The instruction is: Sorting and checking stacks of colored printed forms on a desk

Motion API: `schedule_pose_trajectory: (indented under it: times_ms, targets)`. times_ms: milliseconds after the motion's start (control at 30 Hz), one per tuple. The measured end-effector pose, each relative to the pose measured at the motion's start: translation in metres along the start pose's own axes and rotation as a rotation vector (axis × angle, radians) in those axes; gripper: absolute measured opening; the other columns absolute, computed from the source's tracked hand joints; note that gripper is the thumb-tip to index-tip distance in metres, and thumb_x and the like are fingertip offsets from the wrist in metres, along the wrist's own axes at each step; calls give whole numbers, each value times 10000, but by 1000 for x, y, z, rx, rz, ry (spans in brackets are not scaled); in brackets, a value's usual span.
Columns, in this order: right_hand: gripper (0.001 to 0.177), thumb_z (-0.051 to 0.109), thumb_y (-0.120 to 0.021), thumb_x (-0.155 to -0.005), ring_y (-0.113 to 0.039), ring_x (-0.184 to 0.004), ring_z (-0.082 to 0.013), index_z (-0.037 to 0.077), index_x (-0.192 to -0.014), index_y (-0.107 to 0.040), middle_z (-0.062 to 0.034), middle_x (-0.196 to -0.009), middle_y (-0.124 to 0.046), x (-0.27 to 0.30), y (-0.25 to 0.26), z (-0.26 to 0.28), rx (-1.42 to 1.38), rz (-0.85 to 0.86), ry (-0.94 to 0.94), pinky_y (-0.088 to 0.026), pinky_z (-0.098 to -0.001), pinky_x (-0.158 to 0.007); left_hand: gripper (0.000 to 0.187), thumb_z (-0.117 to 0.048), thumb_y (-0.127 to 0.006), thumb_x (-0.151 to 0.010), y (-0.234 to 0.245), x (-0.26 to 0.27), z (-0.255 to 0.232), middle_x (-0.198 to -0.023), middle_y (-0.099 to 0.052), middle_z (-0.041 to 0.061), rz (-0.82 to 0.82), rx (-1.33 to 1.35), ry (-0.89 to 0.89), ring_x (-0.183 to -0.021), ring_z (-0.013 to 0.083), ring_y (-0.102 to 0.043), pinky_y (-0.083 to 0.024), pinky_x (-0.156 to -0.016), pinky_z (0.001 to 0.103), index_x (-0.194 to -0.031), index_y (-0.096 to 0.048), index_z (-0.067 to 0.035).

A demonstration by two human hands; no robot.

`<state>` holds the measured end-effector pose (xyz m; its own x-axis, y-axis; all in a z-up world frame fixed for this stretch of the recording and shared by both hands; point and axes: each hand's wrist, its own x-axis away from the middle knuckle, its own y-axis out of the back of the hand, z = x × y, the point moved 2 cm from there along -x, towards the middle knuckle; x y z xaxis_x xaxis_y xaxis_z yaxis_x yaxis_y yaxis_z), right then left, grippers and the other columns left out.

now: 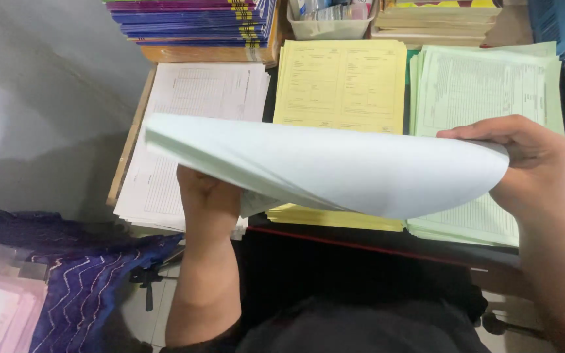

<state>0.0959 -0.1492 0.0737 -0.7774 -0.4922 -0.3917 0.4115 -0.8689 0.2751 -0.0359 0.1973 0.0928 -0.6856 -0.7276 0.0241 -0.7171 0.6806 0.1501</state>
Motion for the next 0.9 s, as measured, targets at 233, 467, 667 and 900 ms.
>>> schedule_pose_trajectory:
  times_ms: [233, 467, 667, 900]
  targets:
    - [547, -28, -606, -860, -588, -817, -219, 68, -1398, -575, -121, -1076, -621, -16, -4, -18, -99, 59, -532, -456, -346, -602, 514, -132, -721, -858, 1, -10, -2, -1222, -674, 139, 252, 133, -162, -1184, 310, -650, -571, -1005, 433, -1329, -535, -47]
    - [446, 147, -552, -1005, -614, -1305, -348, -9, -1417, -487, -185, -1398, -612, -29, -31, 24, 153, 14, -321, -535, -499, -1059, 362, -142, -669, -1021, -7, 13, -11, -1319, -634, 147, 151, 2, -600, -1296, 313, -619, -491, -1169, 421, -1344, -548, -33]
    - [491, -60, -598, -1003, -515, -1385, -428, -70, -1438, -371, -254, -1414, -493, -18, -38, 20, 96, -120, -39, -502, -534, -1176, 652, -135, -790, -933, -9, 14, 9, -1410, -565, 186, 48, -35, -754, -1367, 350, -577, -474, -1247, 462, -1460, -423, -24]
    - [230, -37, -621, -1127, -604, -1238, -326, -87, -1343, -560, -189, -1292, -616, -9, -44, 2, 196, -297, -22, -514, -444, -1098, 442, -169, -725, -949, -18, 0, 28, -1246, -605, 151, -77, 12, -673, -1199, 291, -613, -507, -1096, 427, -1314, -518, -30]
